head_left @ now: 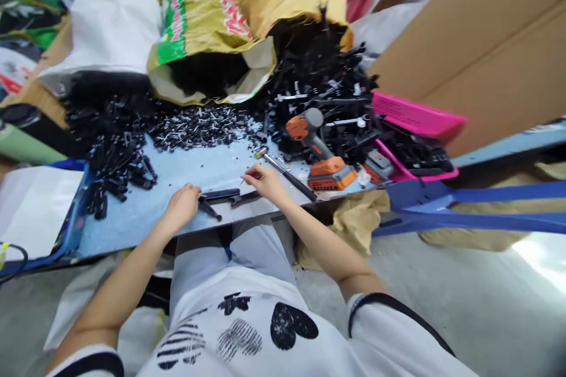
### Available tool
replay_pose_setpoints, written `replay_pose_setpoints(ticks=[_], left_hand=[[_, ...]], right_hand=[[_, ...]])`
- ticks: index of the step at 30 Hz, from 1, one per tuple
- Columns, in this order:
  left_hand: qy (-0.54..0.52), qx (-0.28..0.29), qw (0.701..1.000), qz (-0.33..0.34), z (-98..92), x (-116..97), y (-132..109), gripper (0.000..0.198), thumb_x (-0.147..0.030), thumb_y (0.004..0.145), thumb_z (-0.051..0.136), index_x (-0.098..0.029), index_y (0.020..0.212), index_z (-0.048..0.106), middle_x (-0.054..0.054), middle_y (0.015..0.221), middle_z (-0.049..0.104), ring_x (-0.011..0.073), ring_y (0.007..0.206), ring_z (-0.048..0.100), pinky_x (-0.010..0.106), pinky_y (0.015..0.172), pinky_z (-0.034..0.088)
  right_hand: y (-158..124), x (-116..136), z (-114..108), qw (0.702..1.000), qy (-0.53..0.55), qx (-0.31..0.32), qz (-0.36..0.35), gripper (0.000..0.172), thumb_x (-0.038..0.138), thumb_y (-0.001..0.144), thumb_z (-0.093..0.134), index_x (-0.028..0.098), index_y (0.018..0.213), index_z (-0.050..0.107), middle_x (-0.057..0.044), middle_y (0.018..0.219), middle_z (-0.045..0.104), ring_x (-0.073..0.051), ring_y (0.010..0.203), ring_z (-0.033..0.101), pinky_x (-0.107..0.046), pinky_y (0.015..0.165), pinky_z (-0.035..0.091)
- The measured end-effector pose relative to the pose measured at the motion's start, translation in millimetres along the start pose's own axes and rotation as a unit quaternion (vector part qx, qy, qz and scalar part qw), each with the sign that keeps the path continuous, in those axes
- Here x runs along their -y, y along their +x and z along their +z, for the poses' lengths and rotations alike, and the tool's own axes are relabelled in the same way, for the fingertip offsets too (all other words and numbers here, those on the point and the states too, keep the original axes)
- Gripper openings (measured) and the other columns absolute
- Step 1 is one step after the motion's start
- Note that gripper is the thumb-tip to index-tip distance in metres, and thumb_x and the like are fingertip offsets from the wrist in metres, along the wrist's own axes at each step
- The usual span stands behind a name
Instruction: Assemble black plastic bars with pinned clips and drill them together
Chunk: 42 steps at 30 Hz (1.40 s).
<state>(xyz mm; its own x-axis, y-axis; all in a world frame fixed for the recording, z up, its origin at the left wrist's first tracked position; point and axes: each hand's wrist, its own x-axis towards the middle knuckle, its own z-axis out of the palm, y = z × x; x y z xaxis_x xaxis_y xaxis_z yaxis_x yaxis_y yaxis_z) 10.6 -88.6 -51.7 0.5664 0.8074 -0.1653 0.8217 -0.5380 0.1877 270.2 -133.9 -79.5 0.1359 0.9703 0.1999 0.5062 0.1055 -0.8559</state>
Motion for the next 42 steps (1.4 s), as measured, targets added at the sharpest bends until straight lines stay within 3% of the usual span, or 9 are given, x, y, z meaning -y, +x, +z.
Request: replay_pose_setpoints(ticks=[5,10,17,22,27,31,34,37,42], left_hand=[[0.013,0.005,1.0,-0.018,-7.9,4,-4,0.032,-0.02,0.091,0.033,-0.013,0.095,0.064,0.012,0.092,0.058,0.0221,0.086,0.06,0.03,0.079,0.044],[0.064,0.046,0.997,0.0,-16.3,3,-3,0.032,-0.012,0.088,0.032,-0.011,0.094,0.064,0.013,0.093,0.058,0.0214,0.084,0.06,0.031,0.079,0.044],[0.11,0.064,0.991,0.051,-22.7,-9,1,0.031,0.0,0.082,0.035,-0.009,0.09,0.063,0.013,0.092,0.06,0.0214,0.087,0.061,0.03,0.077,0.047],[0.058,-0.028,0.998,0.025,0.4,-2,-5,0.024,-0.018,0.093,0.038,-0.009,0.092,0.061,0.012,0.085,0.061,0.0222,0.079,0.062,0.032,0.072,0.049],[-0.018,-0.145,0.985,0.087,31.5,8,-16,0.028,-0.021,0.095,0.036,-0.012,0.113,0.055,0.011,0.09,0.064,0.0205,0.085,0.062,0.032,0.079,0.049],[-0.109,-0.177,0.977,-0.052,41.1,-2,-27,0.036,-0.035,0.09,0.047,-0.013,0.118,0.051,0.012,0.1,0.064,0.0204,0.086,0.064,0.032,0.078,0.049],[-0.112,-0.086,0.973,-0.181,45.8,-23,-33,0.035,-0.047,0.086,0.048,-0.016,0.097,0.062,0.009,0.084,0.067,0.0249,0.08,0.066,0.034,0.072,0.049],[-0.102,0.011,0.969,-0.226,52.8,-46,-30,0.038,-0.047,0.087,0.043,-0.017,0.081,0.066,0.011,0.079,0.069,0.0277,0.079,0.067,0.035,0.07,0.047],[-0.09,0.009,0.959,-0.268,58.2,-60,-19,0.039,-0.043,0.088,0.04,-0.015,0.091,0.068,0.014,0.087,0.071,0.0271,0.084,0.067,0.033,0.072,0.046]], right_hand=[[-7,-1,13,0.991,-0.116,0.051,-0.039,0.028,0.041,0.087,0.053,0.017,0.075,0.057,-0.004,0.073,0.061,-0.014,0.069,0.056,-0.025,0.066,0.042],[-16,12,14,0.947,-0.28,0.112,-0.114,0.032,0.035,0.096,0.037,0.017,0.082,0.06,-0.008,0.087,0.061,-0.015,0.077,0.054,-0.024,0.066,0.036],[-16,15,18,0.919,-0.336,0.15,-0.139,0.034,0.033,0.097,0.034,0.016,0.087,0.062,-0.007,0.088,0.062,-0.015,0.079,0.056,-0.023,0.063,0.034],[-23,-5,20,0.93,-0.279,0.128,-0.201,0.028,0.033,0.096,0.039,0.018,0.094,0.063,-0.007,0.094,0.065,-0.016,0.084,0.06,-0.025,0.067,0.043],[-24,-3,28,0.949,-0.197,0.078,-0.233,0.03,0.036,0.093,0.045,0.019,0.112,0.06,-0.011,0.109,0.063,-0.02,0.1,0.059,-0.033,0.085,0.049],[-9,20,61,0.932,-0.165,0.152,-0.284,0.041,0.04,0.095,0.04,0.02,0.13,0.049,-0.012,0.127,0.054,-0.021,0.114,0.053,-0.037,0.095,0.046],[-1,24,84,0.912,-0.179,0.222,-0.294,0.044,0.039,0.097,0.034,0.02,0.135,0.044,-0.011,0.127,0.054,-0.02,0.112,0.054,-0.035,0.091,0.047],[-1,18,95,0.905,-0.232,0.235,-0.269,0.046,0.036,0.097,0.034,0.021,0.14,0.037,-0.012,0.128,0.053,-0.02,0.1,0.059,-0.034,0.084,0.049],[-3,12,94,0.88,-0.282,0.257,-0.283,0.051,0.015,0.092,0.037,0.021,0.143,0.032,-0.011,0.128,0.051,-0.02,0.095,0.055,-0.034,0.085,0.046]])
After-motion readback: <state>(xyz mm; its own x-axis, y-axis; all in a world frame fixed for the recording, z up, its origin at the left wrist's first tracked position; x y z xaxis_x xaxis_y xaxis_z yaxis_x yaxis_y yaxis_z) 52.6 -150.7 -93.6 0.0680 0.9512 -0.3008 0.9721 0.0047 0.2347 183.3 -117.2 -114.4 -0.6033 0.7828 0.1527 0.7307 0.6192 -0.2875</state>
